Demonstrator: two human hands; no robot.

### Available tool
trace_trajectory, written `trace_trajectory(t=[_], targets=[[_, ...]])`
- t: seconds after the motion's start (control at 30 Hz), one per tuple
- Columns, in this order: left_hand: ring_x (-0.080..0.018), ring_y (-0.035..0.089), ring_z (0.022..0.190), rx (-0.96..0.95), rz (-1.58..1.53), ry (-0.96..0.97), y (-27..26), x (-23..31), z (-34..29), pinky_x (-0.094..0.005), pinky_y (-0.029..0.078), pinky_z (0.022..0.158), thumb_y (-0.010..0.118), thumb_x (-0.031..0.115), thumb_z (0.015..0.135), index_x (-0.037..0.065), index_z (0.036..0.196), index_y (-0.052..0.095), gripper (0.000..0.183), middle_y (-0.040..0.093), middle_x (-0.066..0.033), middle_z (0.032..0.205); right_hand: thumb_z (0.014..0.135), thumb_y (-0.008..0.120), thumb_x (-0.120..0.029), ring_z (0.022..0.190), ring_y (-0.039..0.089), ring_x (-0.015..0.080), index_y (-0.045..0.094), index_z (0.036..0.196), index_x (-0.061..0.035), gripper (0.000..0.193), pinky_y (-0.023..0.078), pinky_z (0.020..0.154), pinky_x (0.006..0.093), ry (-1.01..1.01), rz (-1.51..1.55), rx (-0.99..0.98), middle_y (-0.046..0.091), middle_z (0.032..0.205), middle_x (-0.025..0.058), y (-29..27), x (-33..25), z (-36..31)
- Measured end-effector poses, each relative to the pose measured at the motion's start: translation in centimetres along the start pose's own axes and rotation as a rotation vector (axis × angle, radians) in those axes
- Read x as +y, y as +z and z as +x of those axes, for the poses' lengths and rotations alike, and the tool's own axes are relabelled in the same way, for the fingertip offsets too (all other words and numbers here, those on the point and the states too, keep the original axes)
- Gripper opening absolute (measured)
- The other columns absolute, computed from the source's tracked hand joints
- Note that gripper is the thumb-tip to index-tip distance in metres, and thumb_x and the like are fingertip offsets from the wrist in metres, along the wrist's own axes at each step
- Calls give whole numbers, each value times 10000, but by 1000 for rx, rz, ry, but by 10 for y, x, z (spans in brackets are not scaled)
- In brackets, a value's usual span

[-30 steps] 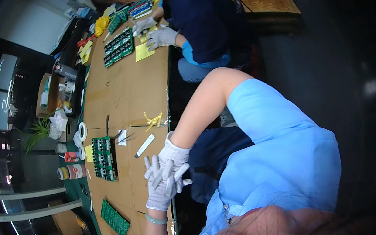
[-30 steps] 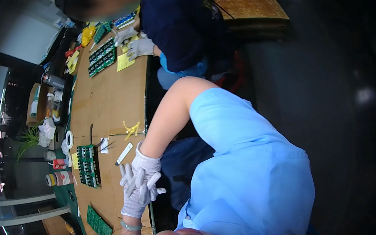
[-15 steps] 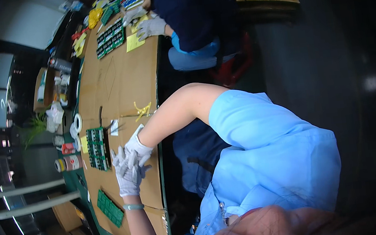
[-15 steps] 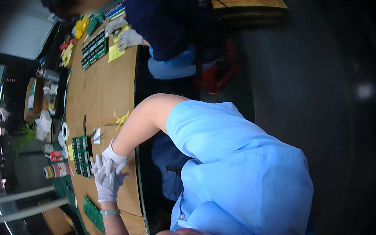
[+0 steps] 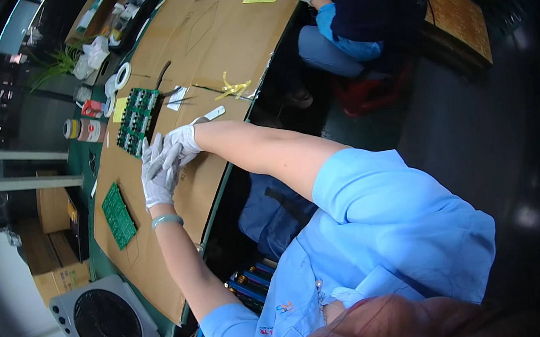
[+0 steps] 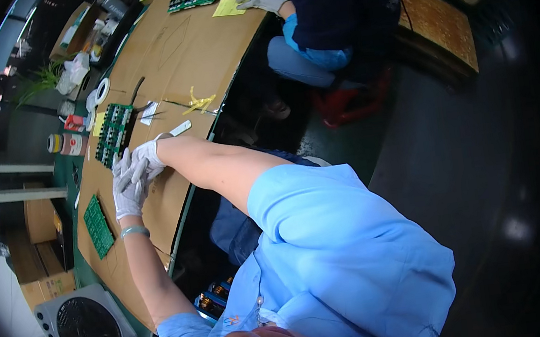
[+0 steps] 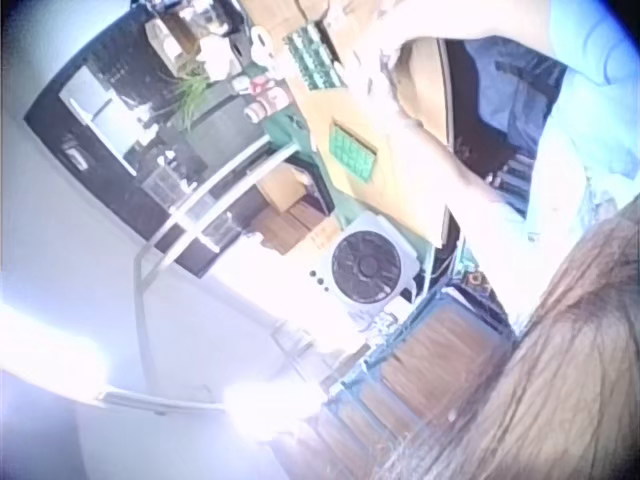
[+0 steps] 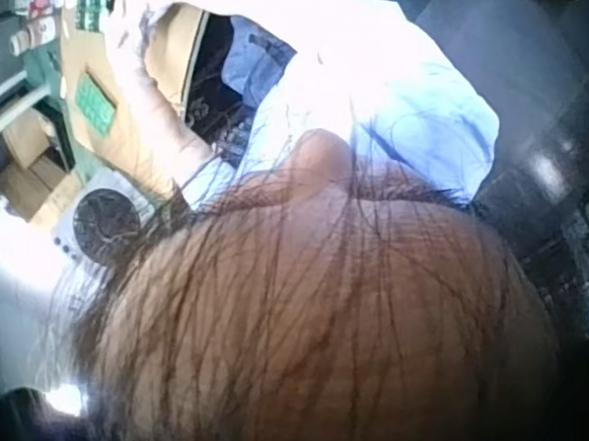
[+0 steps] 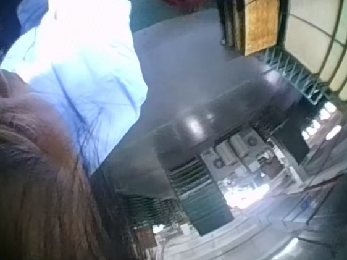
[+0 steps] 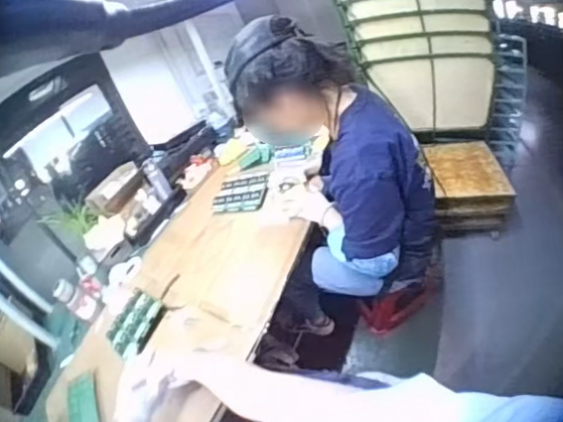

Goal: The person holds a green circuit board with both hands, rotating it to view both sides and the edges. They use a small metal tool to point at or touch specific components on the board. The person then places the board down and picks up another one to repeat the inspection process.

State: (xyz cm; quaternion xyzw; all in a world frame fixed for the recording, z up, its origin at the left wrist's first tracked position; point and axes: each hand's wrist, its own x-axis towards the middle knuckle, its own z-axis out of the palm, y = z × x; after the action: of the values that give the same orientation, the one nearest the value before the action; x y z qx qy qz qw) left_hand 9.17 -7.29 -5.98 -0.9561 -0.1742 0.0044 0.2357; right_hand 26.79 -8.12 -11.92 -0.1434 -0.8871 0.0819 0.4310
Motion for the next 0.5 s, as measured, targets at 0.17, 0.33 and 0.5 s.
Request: trace_trajectory(t=[0.17, 0.33, 0.5], targets=[[-342, 337, 1326, 220, -288, -54, 16, 6, 0, -385, 258, 1127, 611, 207, 792, 347, 1216, 583, 448, 427, -65, 1415, 809, 611, -216, 1039, 577, 309, 486, 1309, -322, 525, 444, 942, 414, 254, -191, -280, 538, 1286, 87, 14, 16, -5], [-267, 366, 1320, 143, -127, -51, 20, 9, 5, -381, 211, 1153, 567, 270, 848, 416, 1199, 570, 380, 453, -50, 1401, 815, 576, -270, 1125, 520, 360, 487, 1303, -290, 496, 425, 964, 409, 15, -316, -193, 512, 1309, 132, 7, 16, -2], [-345, 307, 1355, 118, -411, -49, 5, 25, 3, -453, 199, 1140, 604, 250, 817, 277, 1285, 521, 476, 408, -111, 1424, 840, 556, -257, 1183, 475, 404, 474, 1326, -288, 494, 385, 1014, 442, -35, -117, -217, 451, 1378, 137, -16, -14, -3]])
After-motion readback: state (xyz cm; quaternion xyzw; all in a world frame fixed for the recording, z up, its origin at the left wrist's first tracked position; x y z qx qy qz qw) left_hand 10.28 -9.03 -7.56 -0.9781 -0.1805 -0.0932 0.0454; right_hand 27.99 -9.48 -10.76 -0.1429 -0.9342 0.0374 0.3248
